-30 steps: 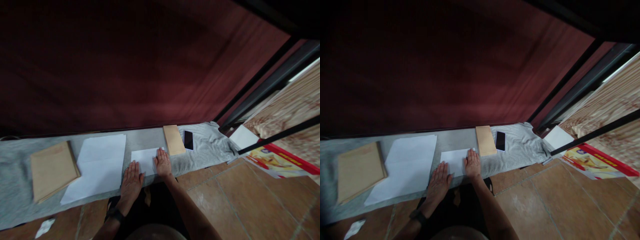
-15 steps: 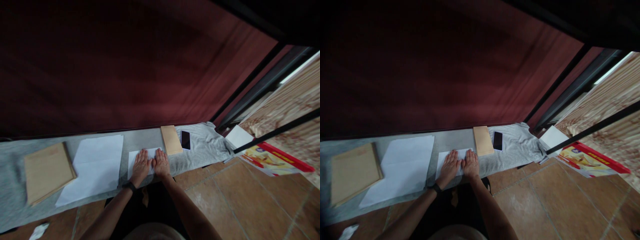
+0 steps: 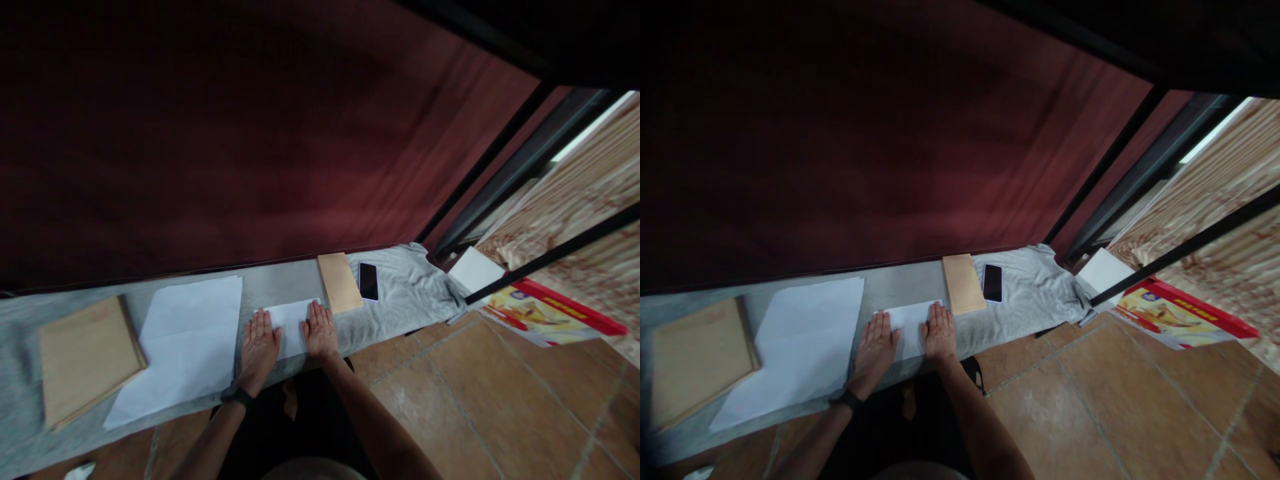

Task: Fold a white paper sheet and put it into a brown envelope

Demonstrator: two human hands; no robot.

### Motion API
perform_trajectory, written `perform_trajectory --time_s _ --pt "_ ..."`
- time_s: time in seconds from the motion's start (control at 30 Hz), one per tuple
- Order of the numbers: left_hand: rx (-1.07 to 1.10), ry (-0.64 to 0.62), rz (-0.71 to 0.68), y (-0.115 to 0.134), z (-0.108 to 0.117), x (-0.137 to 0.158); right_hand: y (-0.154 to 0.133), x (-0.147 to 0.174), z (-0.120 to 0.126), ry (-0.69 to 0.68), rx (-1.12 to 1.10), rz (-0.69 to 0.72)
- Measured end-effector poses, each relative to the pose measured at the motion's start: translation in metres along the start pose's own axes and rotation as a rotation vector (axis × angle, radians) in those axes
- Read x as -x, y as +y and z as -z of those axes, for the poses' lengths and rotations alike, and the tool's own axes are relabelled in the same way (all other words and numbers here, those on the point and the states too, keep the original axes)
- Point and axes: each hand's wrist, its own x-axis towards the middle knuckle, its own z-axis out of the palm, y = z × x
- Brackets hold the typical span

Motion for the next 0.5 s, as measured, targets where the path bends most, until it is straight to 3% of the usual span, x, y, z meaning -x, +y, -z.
perform_trajectory --time_s 0.33,0.5 --pt "-0.012 -0.118 -0.162 0.023 0.008 0.020 0.000 -0.001 0.002 0.031 0.015 0.012" --pt "-0.038 -0.140 -0.173 0.020 0.008 0.020 -0.026 0.000 -0.001 0.035 -0.069 -0.003"
